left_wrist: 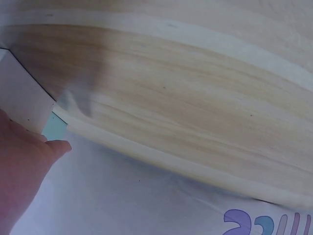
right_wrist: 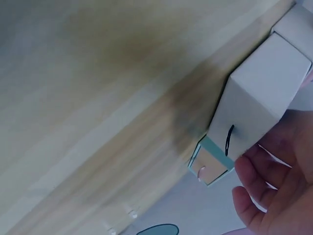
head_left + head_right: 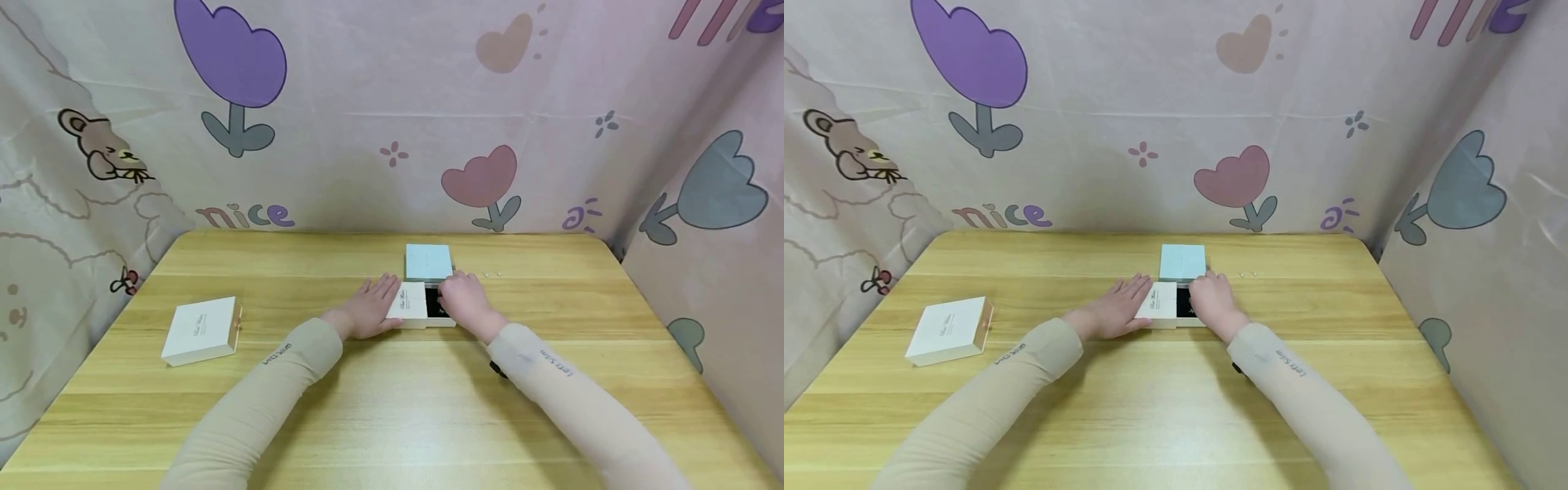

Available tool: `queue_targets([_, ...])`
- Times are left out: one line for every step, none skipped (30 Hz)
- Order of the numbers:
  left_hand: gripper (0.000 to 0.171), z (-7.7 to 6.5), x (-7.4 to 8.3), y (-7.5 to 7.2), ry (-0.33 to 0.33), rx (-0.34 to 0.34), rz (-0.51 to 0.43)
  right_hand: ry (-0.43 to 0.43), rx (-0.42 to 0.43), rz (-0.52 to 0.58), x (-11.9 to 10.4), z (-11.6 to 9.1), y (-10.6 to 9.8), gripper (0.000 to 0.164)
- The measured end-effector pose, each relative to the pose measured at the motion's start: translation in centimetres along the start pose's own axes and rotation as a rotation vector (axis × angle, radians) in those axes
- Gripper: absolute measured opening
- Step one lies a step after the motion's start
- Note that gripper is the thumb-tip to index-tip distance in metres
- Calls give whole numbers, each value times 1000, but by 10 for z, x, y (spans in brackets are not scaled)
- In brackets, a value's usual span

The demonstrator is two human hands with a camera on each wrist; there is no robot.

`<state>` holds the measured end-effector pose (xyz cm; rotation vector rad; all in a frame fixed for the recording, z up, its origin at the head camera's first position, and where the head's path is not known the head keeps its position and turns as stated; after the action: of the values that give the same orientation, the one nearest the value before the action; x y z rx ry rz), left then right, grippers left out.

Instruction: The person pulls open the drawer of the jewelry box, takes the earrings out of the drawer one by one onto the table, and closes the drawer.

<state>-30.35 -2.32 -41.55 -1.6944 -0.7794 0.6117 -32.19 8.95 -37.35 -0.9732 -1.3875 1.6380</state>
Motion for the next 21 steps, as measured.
queue_targets([81,0,0,0,-2,3,-2,3,0,-1,0,1,0,11])
queue_targets([81,0,-1,-1,-3,7,-5,6,2,1,0,2,0,11])
queue_targets([81,0,-1,-1,-3,12,-10,10,1,4,0,2,0,11])
queue_targets([82,0,-1,-1,-6,8,-10,13,0,9,0,3,-1,10])
queue_targets([82,1,-1,0,-8,5,-9,16,-2,14,0,4,-1,9])
queue_targets([82,1,-2,1,-10,3,-9,18,-6,14,0,5,-1,9])
queue_targets([82,2,-2,1,-12,4,-10,24,-14,19,1,5,0,8])
queue_targets([82,2,-2,2,-12,1,-8,29,-20,23,1,6,0,8])
queue_targets([82,3,-2,2,-12,3,-8,34,-28,27,2,6,1,8])
queue_targets([82,3,-3,3,-13,0,-4,38,-33,29,3,7,1,7])
queue_targets([82,4,-3,3,-11,5,-2,41,-39,31,3,7,1,7])
queue_targets([82,4,-2,3,-8,11,-5,47,-46,37,4,7,2,7])
queue_targets([82,3,-2,2,-6,14,-5,50,-52,42,5,8,2,7])
queue_targets([82,3,-2,2,-4,16,-3,53,-57,47,6,8,2,7])
queue_targets([82,3,-1,1,-3,15,-1,54,-64,52,6,8,2,7])
queue_targets([82,3,-1,0,-1,17,0,54,-70,57,7,8,2,7])
queue_targets([81,2,-1,0,-1,15,2,57,-81,74,7,8,1,7])
queue_targets([81,2,0,-1,-1,15,-1,61,-92,99,8,8,1,8])
queue_targets([81,1,0,-1,-2,7,3,62,-102,120,9,8,0,9])
queue_targets([81,1,0,-1,-4,2,7,65,-113,143,10,9,-1,10])
queue_targets([81,1,0,-1,-4,-3,10,67,-123,175,11,9,-2,11])
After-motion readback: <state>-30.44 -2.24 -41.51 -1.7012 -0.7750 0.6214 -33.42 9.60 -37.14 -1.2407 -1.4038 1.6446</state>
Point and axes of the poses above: each hand's wrist, its own z-axis towards the middle knuckle, its own y-axis out of the palm, x = y × z, the point moved 10 cm from there along z, towards the middle knuckle, and after that the axes turned 7 degrees about z, right-handed, at the moved point
